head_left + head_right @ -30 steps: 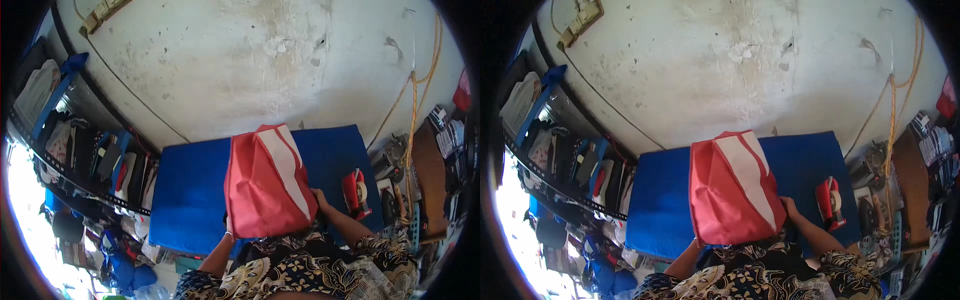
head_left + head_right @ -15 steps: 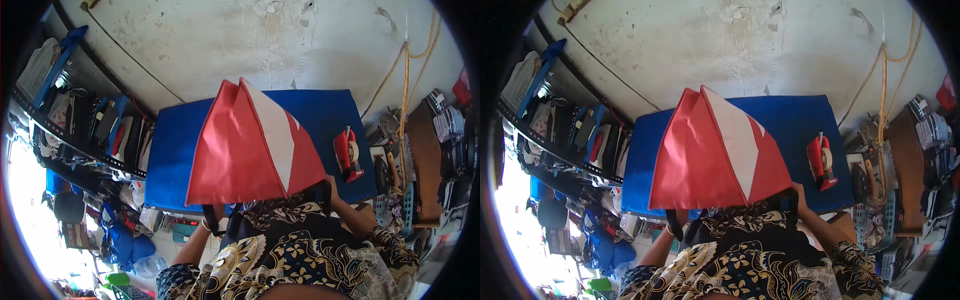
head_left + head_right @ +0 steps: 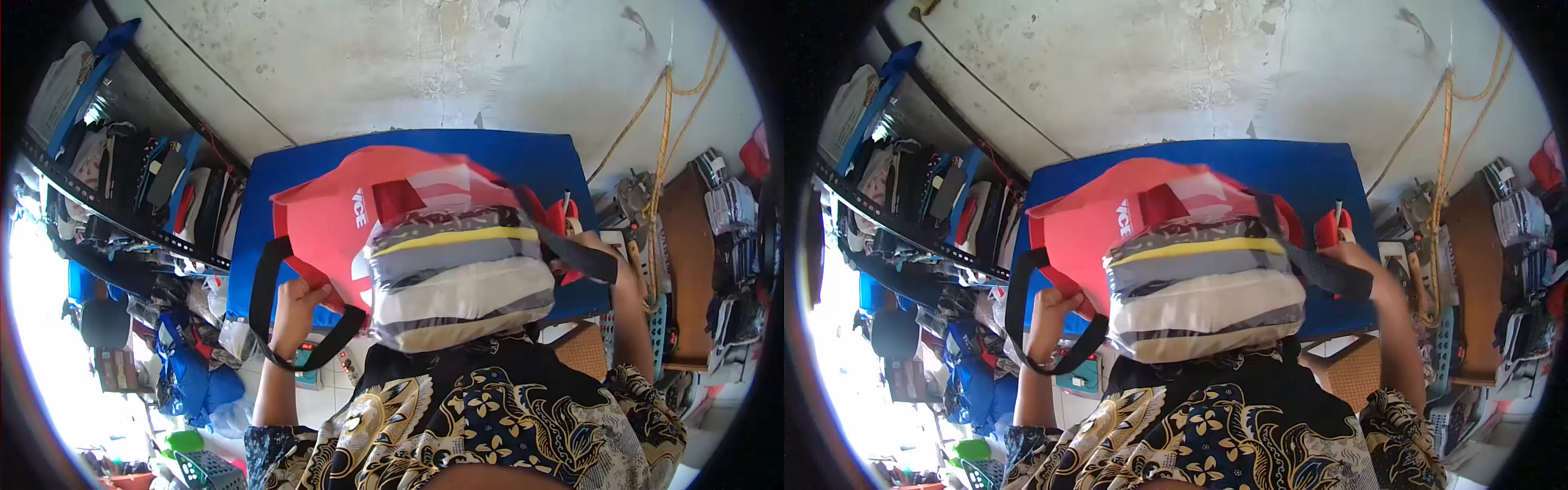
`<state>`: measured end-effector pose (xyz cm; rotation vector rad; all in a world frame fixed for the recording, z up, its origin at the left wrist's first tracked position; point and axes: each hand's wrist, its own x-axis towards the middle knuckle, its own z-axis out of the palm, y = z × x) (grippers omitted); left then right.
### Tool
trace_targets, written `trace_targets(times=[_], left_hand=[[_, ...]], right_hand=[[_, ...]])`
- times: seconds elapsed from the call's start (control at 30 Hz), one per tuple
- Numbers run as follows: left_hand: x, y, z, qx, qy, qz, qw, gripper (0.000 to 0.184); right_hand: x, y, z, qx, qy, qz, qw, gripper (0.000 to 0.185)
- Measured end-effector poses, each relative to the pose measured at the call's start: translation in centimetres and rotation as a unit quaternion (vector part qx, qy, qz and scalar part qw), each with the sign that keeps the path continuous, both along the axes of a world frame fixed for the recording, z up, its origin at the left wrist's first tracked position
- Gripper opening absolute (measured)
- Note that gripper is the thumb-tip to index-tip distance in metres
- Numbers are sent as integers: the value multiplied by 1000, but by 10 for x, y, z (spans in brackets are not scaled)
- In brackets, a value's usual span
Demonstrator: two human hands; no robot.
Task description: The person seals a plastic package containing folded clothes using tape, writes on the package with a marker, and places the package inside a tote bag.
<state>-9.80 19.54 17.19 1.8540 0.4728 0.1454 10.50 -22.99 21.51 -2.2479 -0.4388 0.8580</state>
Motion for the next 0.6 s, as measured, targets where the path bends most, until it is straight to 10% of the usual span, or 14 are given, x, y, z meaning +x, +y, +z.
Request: trace_targets(times=[0.07, 0.13, 0.2, 0.27, 0.33, 0.37, 0.47, 0.6], left_hand=[[-3, 1, -4, 107, 43, -17, 993, 14], [-4, 0, -2, 32, -19, -9, 999, 19], [-7, 6, 22, 165, 46, -86, 981, 15], [-20, 27, 42, 293, 114, -155, 937, 11], [-53, 73, -3, 127, -97, 88, 983, 15], [-62, 79, 25, 376, -57, 63, 923, 17], [-70, 70, 79, 396, 7, 233, 888, 17], [-43, 3, 117, 373, -263, 310, 834, 14]], right_hand=[[-5, -4, 58, -71, -238, 132, 960, 19], [-4, 2, 71, -68, -549, -12, 833, 20], [-50, 74, 116, 142, -491, -6, 860, 21], [-71, 108, 110, 204, -429, 228, 850, 35], [-82, 137, 73, 180, -405, 313, 840, 60], [-84, 141, 63, 182, -406, 315, 839, 60], [-83, 152, 55, 38, -455, 343, 821, 85], [-79, 163, 60, 29, -443, 405, 799, 93]])
